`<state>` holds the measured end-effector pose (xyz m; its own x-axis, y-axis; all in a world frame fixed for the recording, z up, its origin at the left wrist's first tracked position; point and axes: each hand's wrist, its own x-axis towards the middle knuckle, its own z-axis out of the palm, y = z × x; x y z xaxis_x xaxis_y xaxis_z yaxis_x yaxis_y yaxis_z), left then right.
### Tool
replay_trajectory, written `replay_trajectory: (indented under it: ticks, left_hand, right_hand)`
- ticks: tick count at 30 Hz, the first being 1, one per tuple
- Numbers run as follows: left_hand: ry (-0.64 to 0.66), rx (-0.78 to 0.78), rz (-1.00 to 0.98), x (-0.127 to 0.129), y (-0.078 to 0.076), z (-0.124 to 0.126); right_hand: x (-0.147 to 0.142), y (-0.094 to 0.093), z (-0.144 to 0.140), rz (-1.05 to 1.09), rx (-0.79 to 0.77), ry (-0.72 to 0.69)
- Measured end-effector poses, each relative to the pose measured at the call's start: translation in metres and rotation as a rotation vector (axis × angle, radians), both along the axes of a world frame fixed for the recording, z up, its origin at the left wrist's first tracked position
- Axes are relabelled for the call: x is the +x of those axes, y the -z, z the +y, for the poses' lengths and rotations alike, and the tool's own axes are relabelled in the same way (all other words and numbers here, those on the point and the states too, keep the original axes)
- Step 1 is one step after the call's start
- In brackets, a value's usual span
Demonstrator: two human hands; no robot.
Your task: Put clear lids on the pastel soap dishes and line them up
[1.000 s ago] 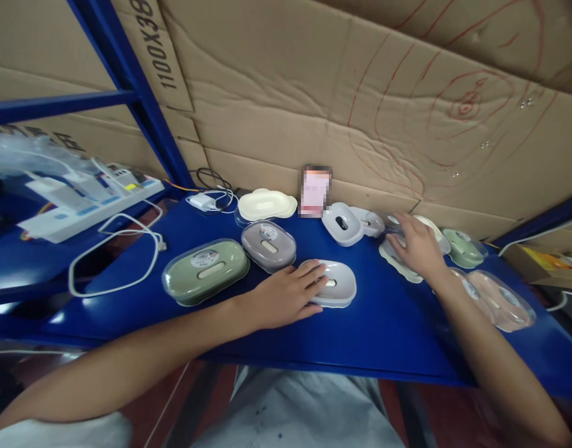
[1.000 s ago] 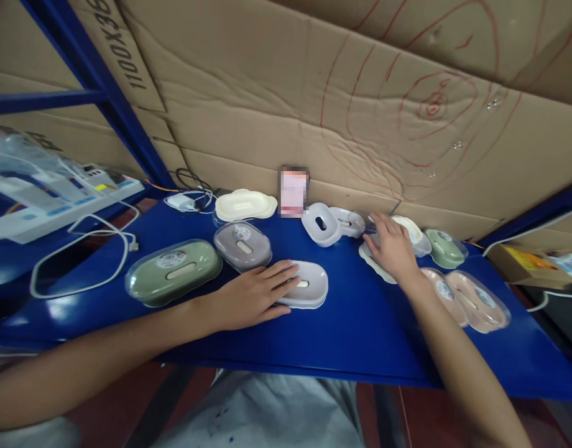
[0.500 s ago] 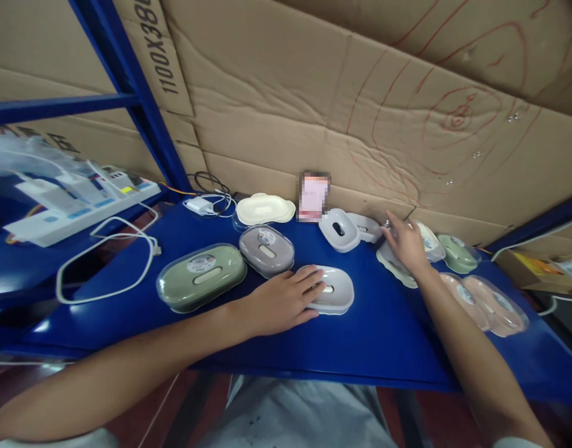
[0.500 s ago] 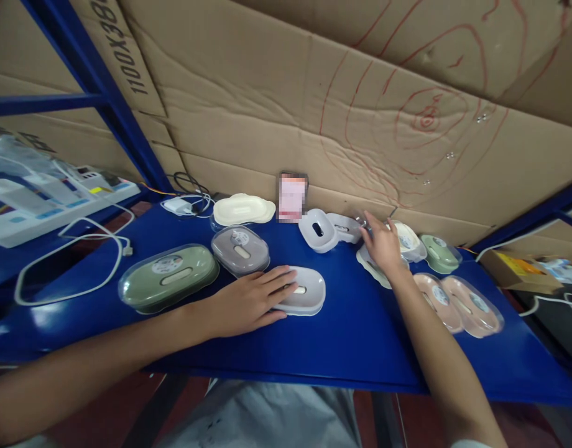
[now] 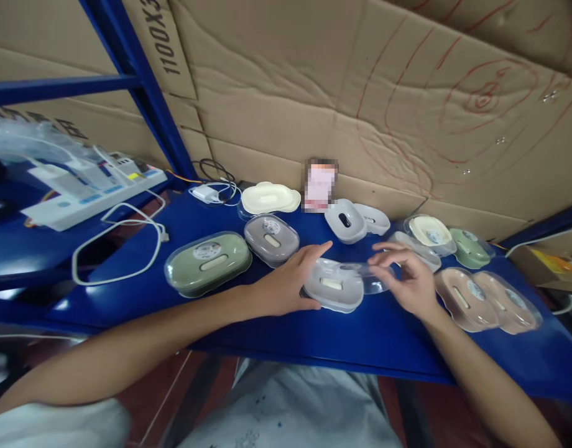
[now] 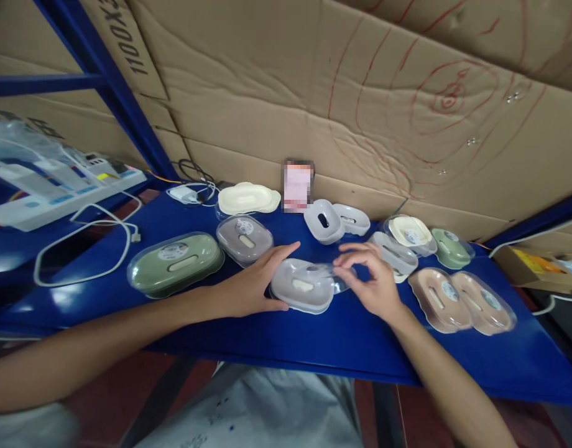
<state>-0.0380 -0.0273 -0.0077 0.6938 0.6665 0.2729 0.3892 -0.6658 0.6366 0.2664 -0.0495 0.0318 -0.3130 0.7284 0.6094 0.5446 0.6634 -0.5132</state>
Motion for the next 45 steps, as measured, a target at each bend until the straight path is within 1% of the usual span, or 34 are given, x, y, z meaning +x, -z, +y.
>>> replay_trajectory:
  ticks: [3, 5, 9, 12, 14, 16, 19, 22, 25, 30, 34, 45]
  left_hand:
    - [0.024, 0.003, 0.036, -0.002, -0.001, 0.003]
    - [0.047, 0.002, 0.091, -0.003, -0.001, 0.003]
    - [0.062, 0.043, 0.155, -0.004, -0.002, 0.002]
    - [0.046, 0.069, 0.164, -0.006, -0.002, 0.001]
    - [0.044, 0.046, 0.192, -0.007, -0.004, 0.003]
    - [0.043, 0.01, 0.208, -0.008, -0.007, 0.005]
    - [0.029, -0.017, 0.164, -0.008, -0.01, 0.008]
    - [0.015, 0.002, 0.117, -0.006, -0.01, 0.01]
    - [-0.002, 0.023, 0.122, -0.004, -0.008, 0.01]
    - [-0.021, 0.056, 0.132, -0.002, -0.003, 0.007]
    - [-0.053, 0.095, 0.132, 0.0, 0.001, 0.004]
    - [-0.086, 0.128, 0.183, -0.001, 0.002, 0.004]
  right_hand:
    - [-0.011, 0.013, -0.001, 0.02, -0.107, -0.121]
    - [-0.01, 0.015, 0.002, -0.039, -0.152, -0.184]
    - [0.001, 0.001, 0.004, -0.265, -0.214, -0.261]
    - [0.007, -0.008, -0.001, -0.374, -0.295, -0.299]
    - [0.006, -0.007, -0.002, -0.412, -0.325, -0.3]
    - [0.005, -0.001, -0.002, -0.425, -0.32, -0.287]
    - [0.003, 0.008, -0.001, -0.431, -0.296, -0.286]
    - [0.003, 0.01, 0.0, -0.458, -0.329, -0.304]
    - [0.002, 0.009, -0.002, -0.458, -0.374, -0.303]
    - [-0.001, 0.008, -0.004, -0.424, -0.395, -0.313]
    - [0.002, 0.007, -0.004, -0.442, -0.407, -0.309]
    - [-0.001, 0.017, 0.001, -0.475, -0.338, -0.285]
